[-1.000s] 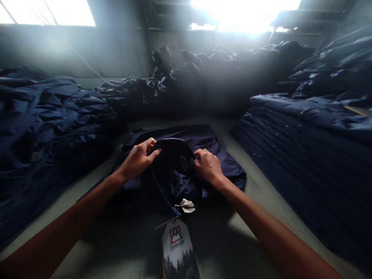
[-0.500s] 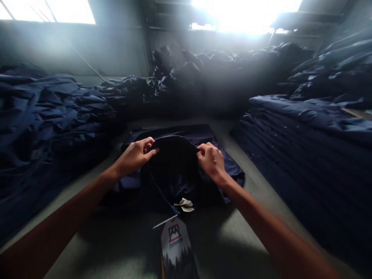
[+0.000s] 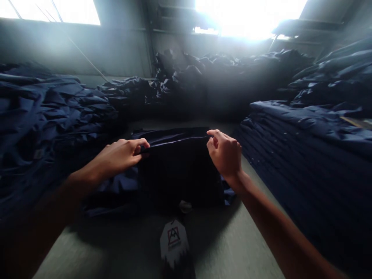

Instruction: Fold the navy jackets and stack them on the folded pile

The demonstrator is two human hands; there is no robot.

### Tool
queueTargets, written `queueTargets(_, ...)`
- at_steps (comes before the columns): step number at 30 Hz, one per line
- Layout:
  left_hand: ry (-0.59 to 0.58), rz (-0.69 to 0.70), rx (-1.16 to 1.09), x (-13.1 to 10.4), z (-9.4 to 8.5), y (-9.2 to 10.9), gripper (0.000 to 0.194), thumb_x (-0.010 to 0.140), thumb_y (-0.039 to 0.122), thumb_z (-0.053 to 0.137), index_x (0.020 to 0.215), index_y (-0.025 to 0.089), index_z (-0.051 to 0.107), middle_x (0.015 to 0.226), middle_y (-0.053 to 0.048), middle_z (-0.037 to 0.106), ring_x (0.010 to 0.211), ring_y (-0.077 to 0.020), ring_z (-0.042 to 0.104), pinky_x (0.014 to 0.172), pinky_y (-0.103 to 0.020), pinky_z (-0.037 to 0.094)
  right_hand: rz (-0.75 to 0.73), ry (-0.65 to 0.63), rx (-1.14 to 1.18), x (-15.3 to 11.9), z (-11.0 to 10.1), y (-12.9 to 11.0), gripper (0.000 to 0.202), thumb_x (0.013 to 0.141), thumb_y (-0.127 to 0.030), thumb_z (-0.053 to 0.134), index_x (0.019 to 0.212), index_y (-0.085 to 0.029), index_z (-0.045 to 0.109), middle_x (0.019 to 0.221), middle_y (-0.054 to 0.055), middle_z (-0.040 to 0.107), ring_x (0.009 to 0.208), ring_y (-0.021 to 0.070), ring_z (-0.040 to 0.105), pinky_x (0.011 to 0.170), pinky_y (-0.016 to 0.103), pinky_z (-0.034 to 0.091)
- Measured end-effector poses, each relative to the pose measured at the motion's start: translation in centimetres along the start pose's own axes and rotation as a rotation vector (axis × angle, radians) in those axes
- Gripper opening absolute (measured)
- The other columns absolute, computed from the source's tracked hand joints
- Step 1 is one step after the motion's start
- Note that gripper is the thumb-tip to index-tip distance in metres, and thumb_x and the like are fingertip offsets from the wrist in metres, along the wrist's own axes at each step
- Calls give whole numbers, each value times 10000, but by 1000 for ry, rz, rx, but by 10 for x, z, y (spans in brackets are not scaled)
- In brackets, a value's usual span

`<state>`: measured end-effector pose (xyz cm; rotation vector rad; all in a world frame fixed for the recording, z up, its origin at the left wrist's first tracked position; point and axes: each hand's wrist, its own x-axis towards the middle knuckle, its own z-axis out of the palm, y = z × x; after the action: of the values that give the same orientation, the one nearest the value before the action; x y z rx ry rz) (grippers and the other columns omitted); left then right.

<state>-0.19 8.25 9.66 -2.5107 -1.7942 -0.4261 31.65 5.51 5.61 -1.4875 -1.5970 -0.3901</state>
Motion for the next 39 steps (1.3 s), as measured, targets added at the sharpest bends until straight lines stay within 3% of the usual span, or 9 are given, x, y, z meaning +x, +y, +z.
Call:
queueTargets(10, 96, 25, -79, 4, 3, -10, 193, 882, 449, 644, 990, 315, 731, 781, 1, 725, 639, -200, 636, 565, -273, 346, -65, 13, 65, -1, -11, -17, 227, 941, -257, 544, 1058, -240, 738, 767, -5, 690, 649, 156, 614, 730, 299, 494)
queueTargets(16, 183, -4, -64, 4, 2, -9, 226, 912, 485, 628, 1009, 289, 686, 778, -2, 708, 637, -189, 626, 578, -273, 335, -231, 45, 47, -6, -5, -7, 251, 1031, -277, 467, 1072, -242, 712, 911, 28, 723, 800, 177, 658, 866, 325, 480)
queueTargets(19, 99, -19, -20, 6, 9, -7, 209, 880, 463, 657, 990, 285, 660, 823, -11, 720, 674, -207, 645, 590, -282, 340, -288, -167, -98, -11, 6, 0, 234, 1024, -280, 500, 1159, -250, 688, 983, 43, 748, 909, 211, 683, 945, 363, 430)
queueTargets(23, -162, -2, 80, 4, 26, -4, 230, 855, 462, 650, 997, 284, 622, 881, -37, 735, 707, -245, 661, 615, -306, 376, -48, -632, -275, -22, 18, 4, 504, 905, -375, 683, 1373, -232, 564, 1116, 97, 766, 911, 282, 719, 793, 353, 442)
queueTargets(26, -278, -8, 123, -1, 32, 0, 302, 834, 485, 633, 1032, 261, 594, 909, -78, 742, 762, -287, 688, 640, -325, 419, 100, -805, -350, -27, 21, 3, 524, 916, -354, 643, 1408, -210, 536, 1119, 144, 768, 927, 325, 737, 721, 351, 440)
queueTargets(29, -349, 6, 143, -4, 30, 1, 273, 810, 346, 601, 1062, 244, 577, 965, -104, 752, 814, -300, 710, 646, -322, 434, 148, -764, -366, -29, 18, 1, 526, 920, -243, 570, 1442, -200, 516, 1136, 162, 765, 958, 329, 743, 750, 363, 455)
queueTargets(33, -276, -7, 149, -6, 23, -2, 310, 796, 226, 535, 1099, 238, 597, 995, -125, 755, 854, -311, 721, 671, -328, 456, 149, -625, -354, -33, 10, 1, 561, 900, -137, 509, 1459, -194, 504, 1216, 162, 744, 1042, 309, 734, 824, 369, 474)
queueTargets(36, -222, -28, 181, -11, 21, -2, 296, 862, 306, 501, 1127, 242, 618, 1011, -141, 757, 857, -336, 726, 696, -358, 478, 124, -579, -333, -45, 7, 1, 501, 930, -218, 533, 1429, -187, 515, 1303, 168, 706, 1096, 308, 718, 858, 372, 487)
queueTargets(39, -198, -17, 214, -16, 23, 1, 290, 903, 355, 480, 1128, 243, 623, 1020, -143, 759, 865, -337, 729, 690, -350, 471, 136, -677, -343, -57, 9, 1, 543, 922, -338, 608, 1426, -163, 509, 1221, 185, 737, 1051, 328, 733, 841, 378, 499)
